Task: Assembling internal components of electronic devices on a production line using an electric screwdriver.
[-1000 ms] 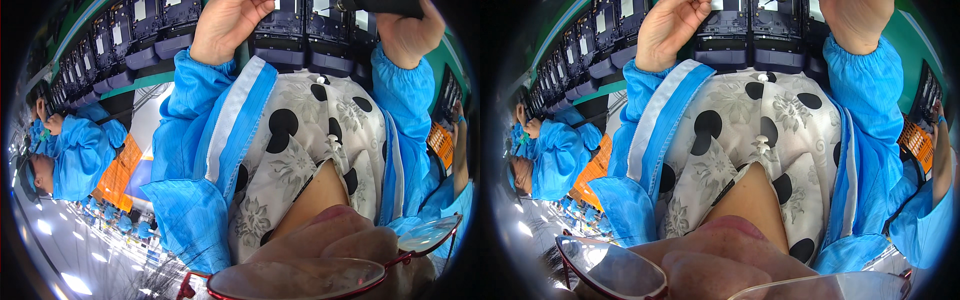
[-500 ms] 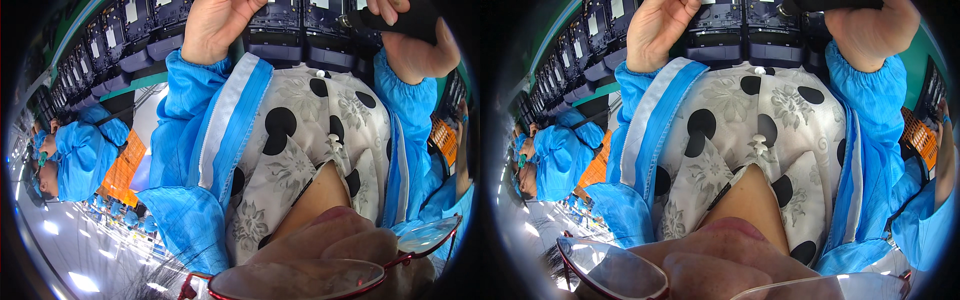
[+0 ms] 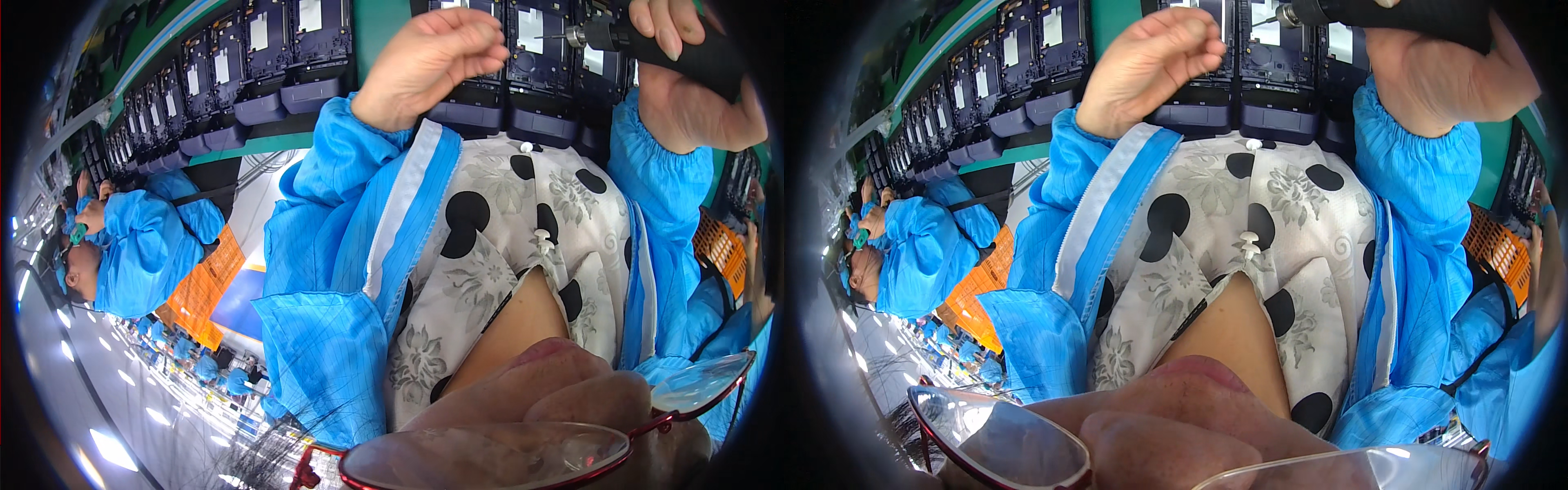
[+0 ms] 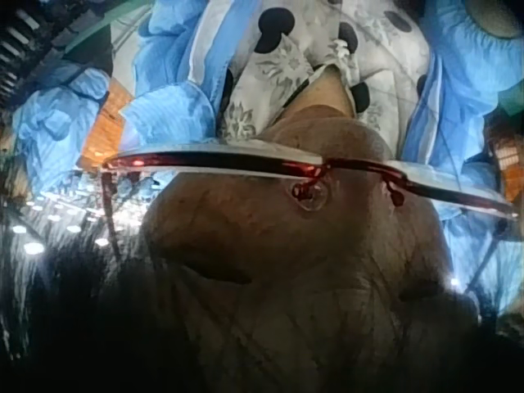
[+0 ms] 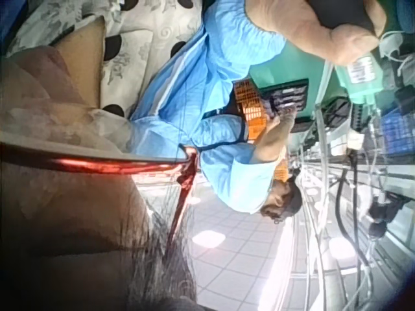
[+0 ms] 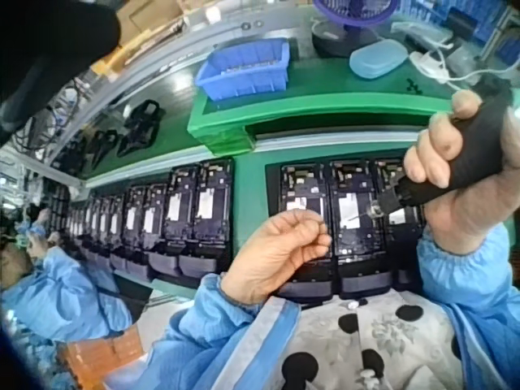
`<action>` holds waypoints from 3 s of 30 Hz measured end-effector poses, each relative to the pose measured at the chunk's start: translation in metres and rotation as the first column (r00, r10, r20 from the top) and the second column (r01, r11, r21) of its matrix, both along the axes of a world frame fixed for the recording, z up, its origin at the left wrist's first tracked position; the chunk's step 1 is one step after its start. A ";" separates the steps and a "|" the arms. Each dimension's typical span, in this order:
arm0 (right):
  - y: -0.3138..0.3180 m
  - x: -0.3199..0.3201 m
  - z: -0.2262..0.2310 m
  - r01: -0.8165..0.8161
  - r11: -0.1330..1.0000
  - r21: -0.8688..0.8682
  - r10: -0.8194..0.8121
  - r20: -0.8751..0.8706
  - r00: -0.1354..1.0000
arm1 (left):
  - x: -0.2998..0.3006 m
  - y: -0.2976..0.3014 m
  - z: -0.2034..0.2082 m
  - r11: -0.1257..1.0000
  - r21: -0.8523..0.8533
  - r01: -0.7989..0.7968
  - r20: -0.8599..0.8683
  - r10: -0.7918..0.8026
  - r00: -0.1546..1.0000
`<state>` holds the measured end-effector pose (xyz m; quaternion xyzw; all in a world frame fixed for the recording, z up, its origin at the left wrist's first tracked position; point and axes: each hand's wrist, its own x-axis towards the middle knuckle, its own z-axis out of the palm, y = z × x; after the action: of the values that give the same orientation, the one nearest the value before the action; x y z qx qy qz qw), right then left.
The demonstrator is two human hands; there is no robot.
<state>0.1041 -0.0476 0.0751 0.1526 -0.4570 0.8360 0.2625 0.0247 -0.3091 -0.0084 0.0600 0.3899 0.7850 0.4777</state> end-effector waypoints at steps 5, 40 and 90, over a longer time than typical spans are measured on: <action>-0.007 0.000 -0.002 0.078 0.996 -0.043 -0.078 0.011 0.997 | -0.006 0.000 0.006 0.999 0.025 0.022 0.061 -0.024 0.998; -0.031 0.010 0.024 0.395 0.918 -0.013 -0.395 -0.057 0.917 | 0.002 0.030 0.016 0.983 0.068 0.172 0.077 -0.177 0.981; 0.055 0.138 -0.044 0.617 0.714 0.331 -0.674 0.086 0.734 | -0.018 0.013 0.000 0.974 -0.067 0.215 0.058 -0.212 0.976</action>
<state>0.2421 0.0075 0.0311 -0.0670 -0.6189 0.6280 0.4670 0.0072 -0.2960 -0.0085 0.0642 0.3972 0.7157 0.5709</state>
